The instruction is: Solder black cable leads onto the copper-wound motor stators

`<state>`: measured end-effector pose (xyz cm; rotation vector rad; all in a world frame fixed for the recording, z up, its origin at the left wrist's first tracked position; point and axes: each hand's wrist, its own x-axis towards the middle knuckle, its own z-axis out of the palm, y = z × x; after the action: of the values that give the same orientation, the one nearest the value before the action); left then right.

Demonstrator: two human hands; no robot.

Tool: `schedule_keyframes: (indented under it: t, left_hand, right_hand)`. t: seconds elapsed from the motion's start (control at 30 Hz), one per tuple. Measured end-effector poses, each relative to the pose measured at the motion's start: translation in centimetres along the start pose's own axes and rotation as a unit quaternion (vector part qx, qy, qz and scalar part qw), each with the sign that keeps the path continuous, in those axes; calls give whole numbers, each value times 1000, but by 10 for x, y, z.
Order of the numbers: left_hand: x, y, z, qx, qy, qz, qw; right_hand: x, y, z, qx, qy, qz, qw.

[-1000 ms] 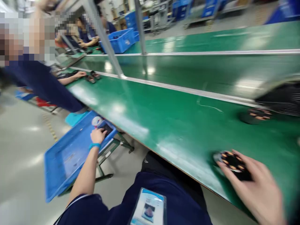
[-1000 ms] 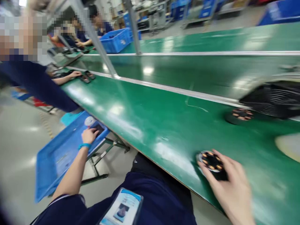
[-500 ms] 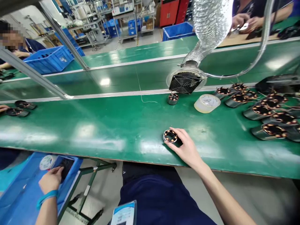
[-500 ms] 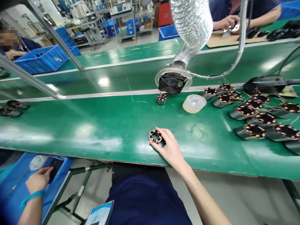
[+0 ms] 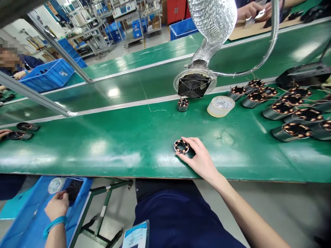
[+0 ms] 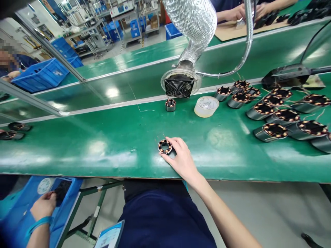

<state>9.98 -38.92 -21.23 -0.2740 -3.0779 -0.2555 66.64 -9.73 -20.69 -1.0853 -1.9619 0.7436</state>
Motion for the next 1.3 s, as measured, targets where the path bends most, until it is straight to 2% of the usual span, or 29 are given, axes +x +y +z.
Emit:
schedule_keyframes:
  t: [0.1,0.23,0.3,0.37,0.4,0.47,0.57,0.63,0.7,0.77,0.87,1.1,1.3]
  left_hand:
    - [-4,1,-8,-27,5,-15,1000]
    - [-15,17,-18,-122,123,-36,984]
    - [-39,45,-26,-208,175,7,962]
    - [-83,92,-33,-327,180,100,922]
    - [-112,122,-36,-384,161,157,896]
    - [-178,186,-38,-450,71,257,852]
    - [-265,278,-30,-524,-125,338,772]
    - [-299,321,-21,-554,-207,377,713]
    - [-316,346,-14,-560,-230,415,679]
    - [-320,356,-11,-542,-226,452,671]
    - [-317,356,-11,-506,-218,487,678]
    - [-314,353,-13,-491,-230,497,678]
    - [-316,354,-16,-454,-186,563,665]
  right_hand:
    - [1,0,-6,11,1,-1,1000]
    - [3,2,-11,17,7,-2,1000]
    - [5,4,-10,17,12,-6,1000]
    - [7,5,-7,18,18,-11,1000]
    - [8,5,-5,19,22,-14,999]
    - [9,6,-2,19,26,-20,999]
    - [9,8,1,12,25,-27,999]
    - [8,9,1,9,22,-30,999]
    - [7,11,1,10,24,-34,999]
    - [7,12,1,11,27,-38,999]
    - [7,12,2,12,27,-44,999]
    - [10,10,-1,25,13,-36,999]
    - [9,9,-2,29,17,-40,999]
